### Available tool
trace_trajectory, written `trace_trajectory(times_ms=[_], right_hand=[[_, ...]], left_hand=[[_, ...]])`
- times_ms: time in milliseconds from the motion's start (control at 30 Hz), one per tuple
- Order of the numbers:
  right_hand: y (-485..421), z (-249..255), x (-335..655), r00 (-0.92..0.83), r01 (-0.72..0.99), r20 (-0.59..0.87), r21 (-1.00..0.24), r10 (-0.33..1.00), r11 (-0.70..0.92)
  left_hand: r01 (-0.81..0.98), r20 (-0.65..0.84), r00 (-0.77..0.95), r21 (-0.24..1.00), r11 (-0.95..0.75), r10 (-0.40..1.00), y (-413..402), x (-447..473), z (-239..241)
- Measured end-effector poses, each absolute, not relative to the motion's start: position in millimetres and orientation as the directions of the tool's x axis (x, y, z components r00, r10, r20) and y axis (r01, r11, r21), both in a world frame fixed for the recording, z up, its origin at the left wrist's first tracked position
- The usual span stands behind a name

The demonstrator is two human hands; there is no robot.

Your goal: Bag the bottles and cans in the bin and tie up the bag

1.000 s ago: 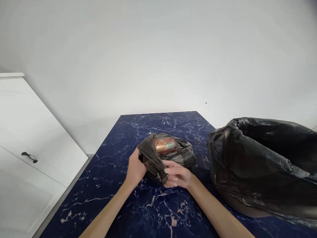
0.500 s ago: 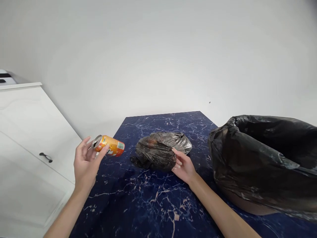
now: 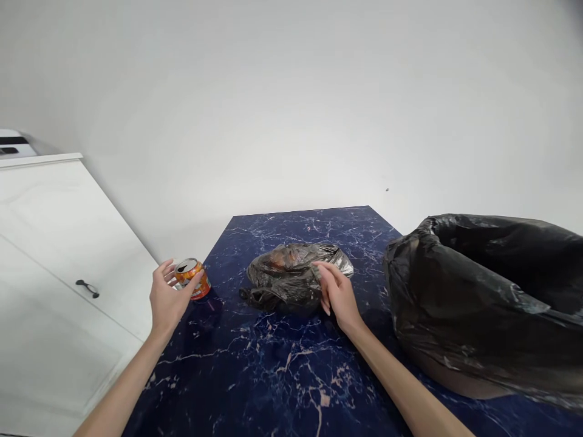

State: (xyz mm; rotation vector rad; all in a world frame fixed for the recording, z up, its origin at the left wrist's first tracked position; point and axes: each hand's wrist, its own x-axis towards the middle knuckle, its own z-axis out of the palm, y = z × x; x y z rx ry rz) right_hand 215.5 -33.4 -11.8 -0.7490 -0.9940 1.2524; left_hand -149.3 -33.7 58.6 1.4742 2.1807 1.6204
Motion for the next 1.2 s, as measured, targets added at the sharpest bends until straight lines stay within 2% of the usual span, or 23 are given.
trace_trajectory(times_ms=[100, 167, 267, 400, 467, 533, 567, 633, 700, 733, 1000, 1200], right_hand=[[-31, -15, 223, 0.328, -0.183, 0.290, -0.914, 0.899, 0.362], [-25, -18, 231, 0.463, -0.021, 0.355, -0.912, 0.812, 0.411], [-14, -24, 241, 0.538, 0.183, 0.431, -0.899, 0.724, 0.399], [-2, -37, 244, 0.526, 0.315, 0.445, -0.894, 0.725, 0.320], [3, -45, 243, 0.523, 0.329, 0.417, -0.903, 0.744, 0.276], [7, -53, 242, 0.517, 0.321, 0.376, -0.918, 0.769, 0.233], [8, -56, 242, 0.512, 0.312, 0.353, -0.926, 0.783, 0.213], [10, -60, 243, 0.495, 0.295, 0.312, -0.938, 0.811, 0.181], [10, -62, 243, 0.476, 0.285, 0.287, -0.945, 0.831, 0.163], [10, -62, 242, 0.467, 0.283, 0.281, -0.946, 0.838, 0.159], [7, -57, 238, 0.454, 0.265, 0.270, -0.951, 0.849, 0.160], [7, -54, 236, 0.473, 0.226, 0.249, -0.961, 0.845, 0.156]], left_hand=[[0.667, 0.491, -0.535, 0.745, -0.014, 0.688, -32, -153, 51], [0.681, 0.507, -0.526, 0.732, -0.020, 0.683, -30, -155, 49], [0.713, 0.535, -0.490, 0.700, -0.036, 0.689, -31, -156, 49], [0.803, 0.688, -0.414, 0.585, -0.117, 0.596, -45, -142, 49], [0.846, 0.776, -0.328, 0.495, -0.198, 0.538, -60, -125, 45], [0.851, 0.781, -0.188, 0.433, -0.298, 0.596, -76, -104, 40], [0.842, 0.751, -0.094, 0.410, -0.351, 0.653, -84, -92, 38], [0.801, 0.617, 0.237, 0.314, -0.510, 0.751, -95, -70, 37], [0.748, 0.481, 0.470, 0.228, -0.623, 0.740, -98, -53, 37], [0.732, 0.438, 0.527, 0.201, -0.651, 0.728, -96, -46, 38], [0.825, 0.385, 0.467, 0.134, -0.549, 0.796, -61, -31, 32], [0.846, 0.353, 0.426, 0.171, -0.505, 0.833, -54, -42, 5]])
